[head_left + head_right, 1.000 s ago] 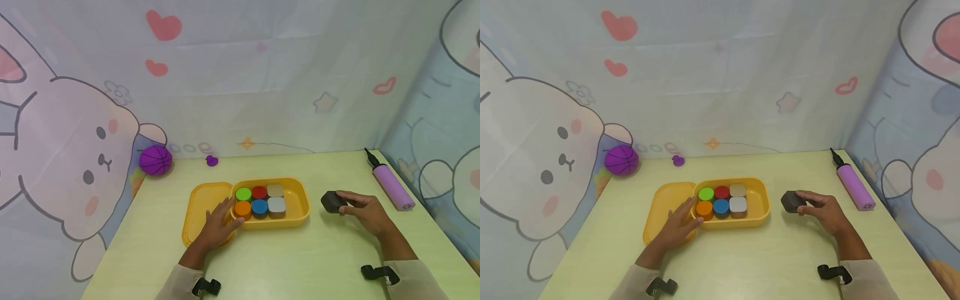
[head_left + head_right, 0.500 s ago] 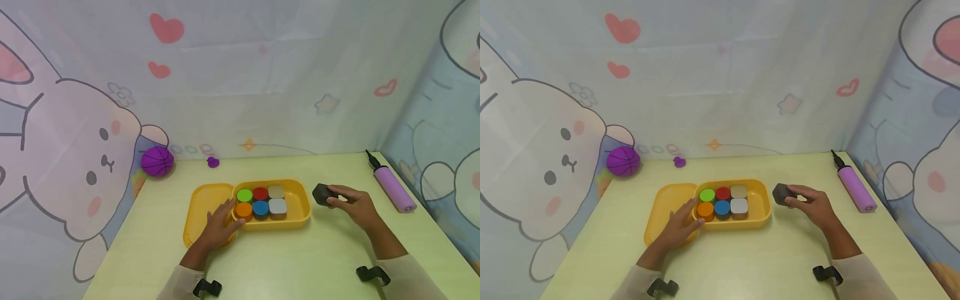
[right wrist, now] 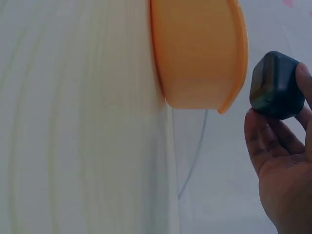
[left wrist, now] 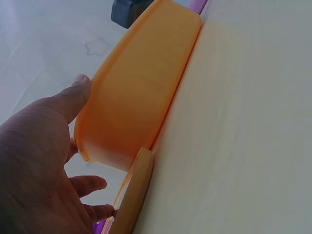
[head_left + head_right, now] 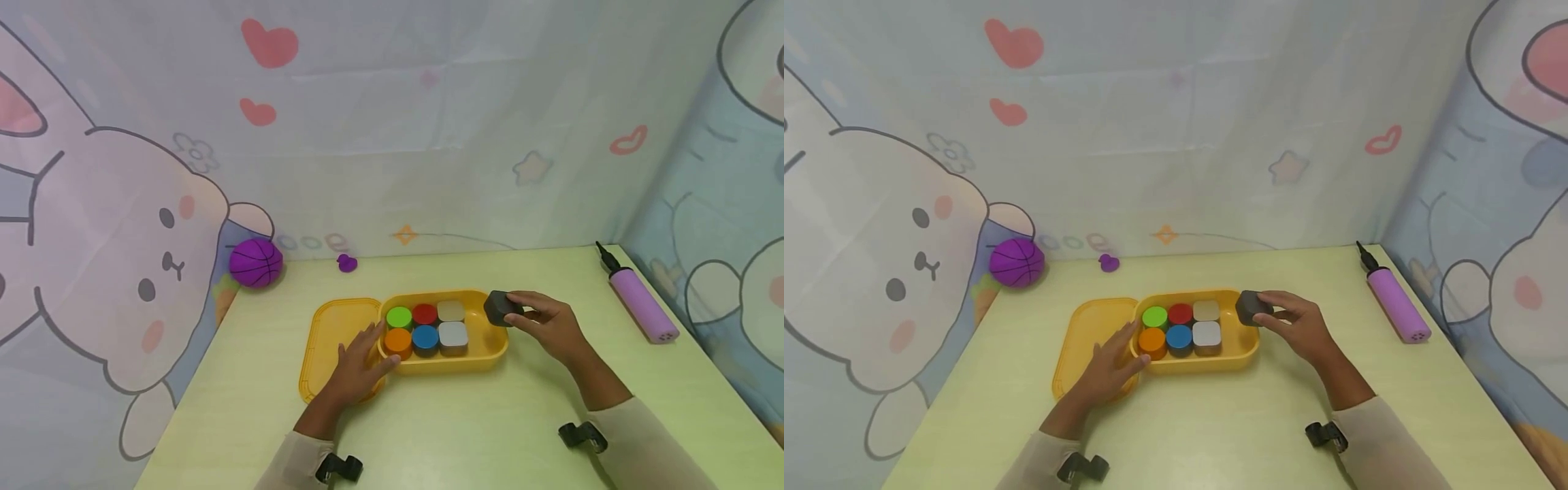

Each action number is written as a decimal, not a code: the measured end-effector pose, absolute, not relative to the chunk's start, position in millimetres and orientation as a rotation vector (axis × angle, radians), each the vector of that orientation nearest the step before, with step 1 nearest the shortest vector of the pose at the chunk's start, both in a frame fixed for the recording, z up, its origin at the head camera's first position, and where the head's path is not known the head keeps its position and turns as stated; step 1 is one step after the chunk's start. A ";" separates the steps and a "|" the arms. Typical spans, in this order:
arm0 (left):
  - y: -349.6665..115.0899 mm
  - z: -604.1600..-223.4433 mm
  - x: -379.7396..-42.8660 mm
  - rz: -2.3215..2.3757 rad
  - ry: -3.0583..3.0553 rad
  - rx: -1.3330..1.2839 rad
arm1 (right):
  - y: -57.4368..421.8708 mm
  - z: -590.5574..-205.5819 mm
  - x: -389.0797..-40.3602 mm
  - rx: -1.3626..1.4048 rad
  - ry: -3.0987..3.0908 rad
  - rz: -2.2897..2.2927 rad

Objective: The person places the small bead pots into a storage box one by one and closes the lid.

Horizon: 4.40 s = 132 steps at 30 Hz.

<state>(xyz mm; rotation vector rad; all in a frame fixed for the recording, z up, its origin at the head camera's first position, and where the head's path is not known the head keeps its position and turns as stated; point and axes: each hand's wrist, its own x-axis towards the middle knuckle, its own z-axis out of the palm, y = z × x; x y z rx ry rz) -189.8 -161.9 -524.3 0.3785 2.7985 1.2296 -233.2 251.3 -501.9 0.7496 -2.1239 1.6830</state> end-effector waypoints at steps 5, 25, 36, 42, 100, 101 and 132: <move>-161.0 -523.3 -190.6 1.239 2.798 0.382 | 240.5 -503.1 -234.7 0.754 -2.169 1.540; -161.6 -521.9 -189.3 1.236 2.792 0.385 | 217.1 -514.5 -242.3 0.750 -2.245 1.181; -161.9 -524.1 -189.7 1.244 2.793 0.377 | 214.8 -520.8 -242.4 0.721 -2.310 1.160; -161.7 -524.6 -190.5 1.238 2.796 0.374 | 214.6 -524.6 -243.2 0.666 -2.360 1.117; -163.2 -523.8 -189.1 1.241 2.804 0.391 | 196.7 -500.4 -238.7 0.416 -2.845 0.803; -163.4 -523.5 -189.0 1.244 2.803 0.390 | 196.7 -500.4 -238.9 0.418 -2.842 0.807; -233.1 -488.8 -204.6 1.002 2.885 0.167 | 200.9 -495.1 -222.7 0.604 -2.626 1.089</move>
